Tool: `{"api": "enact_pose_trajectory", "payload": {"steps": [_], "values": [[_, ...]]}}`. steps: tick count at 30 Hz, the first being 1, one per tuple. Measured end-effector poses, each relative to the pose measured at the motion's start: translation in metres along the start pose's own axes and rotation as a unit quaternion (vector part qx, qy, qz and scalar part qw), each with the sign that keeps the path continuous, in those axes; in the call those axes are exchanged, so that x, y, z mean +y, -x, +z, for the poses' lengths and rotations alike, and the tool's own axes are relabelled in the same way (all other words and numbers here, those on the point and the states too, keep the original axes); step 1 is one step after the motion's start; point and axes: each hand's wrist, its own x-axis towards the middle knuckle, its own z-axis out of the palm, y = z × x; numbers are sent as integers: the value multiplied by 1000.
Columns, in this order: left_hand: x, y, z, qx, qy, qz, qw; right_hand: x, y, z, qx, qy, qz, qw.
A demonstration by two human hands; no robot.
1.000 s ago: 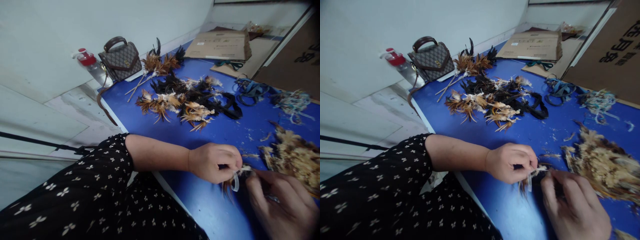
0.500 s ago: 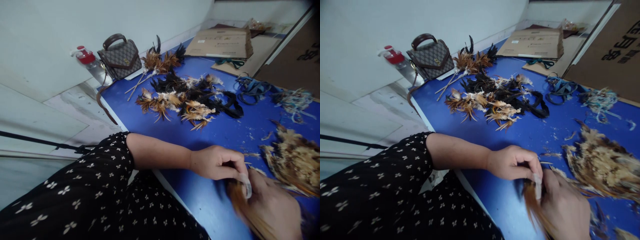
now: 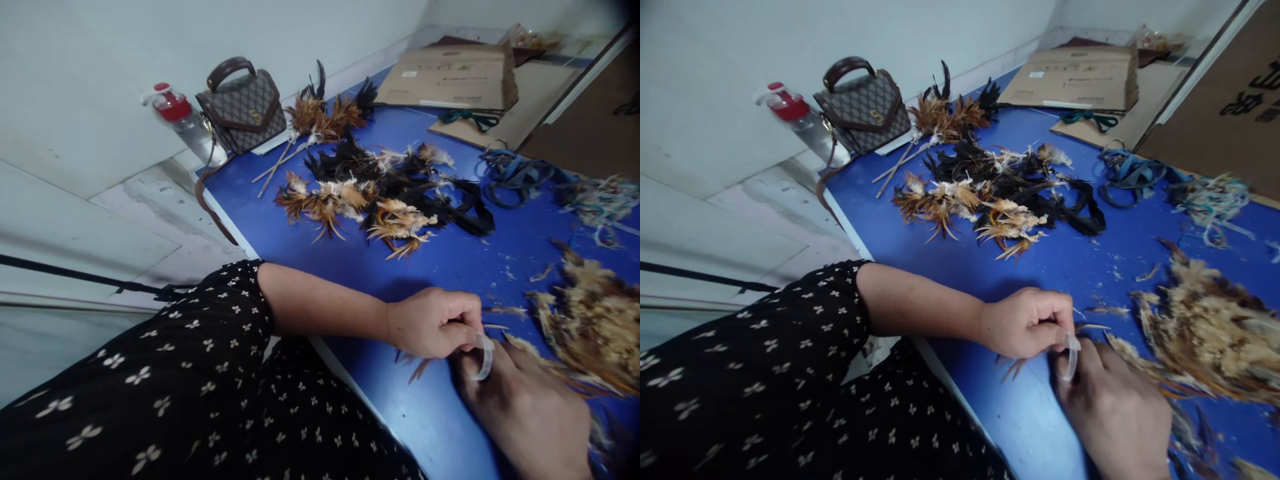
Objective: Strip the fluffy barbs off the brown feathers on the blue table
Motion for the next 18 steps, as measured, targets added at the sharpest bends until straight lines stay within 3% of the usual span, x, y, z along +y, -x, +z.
{"api": "enact_pose_trajectory", "payload": {"steps": [3, 7, 12, 15, 18], "values": [[0, 0, -4, 10, 7, 22, 1000, 7, 7, 0, 12, 65, -73, 995], [6, -2, -11, 103, 51, 47, 992, 19, 16, -2, -13, 69, 4, 998], [5, -9, -7, 19, 111, 42, 993, 24, 15, -7, -13, 75, 25, 997], [0, -12, -8, 57, 151, 44, 986, 27, 17, -9, 22, 55, 68, 996], [-1, -12, -15, 96, 84, 66, 990, 22, 18, -13, 62, -72, 152, 984]]}}
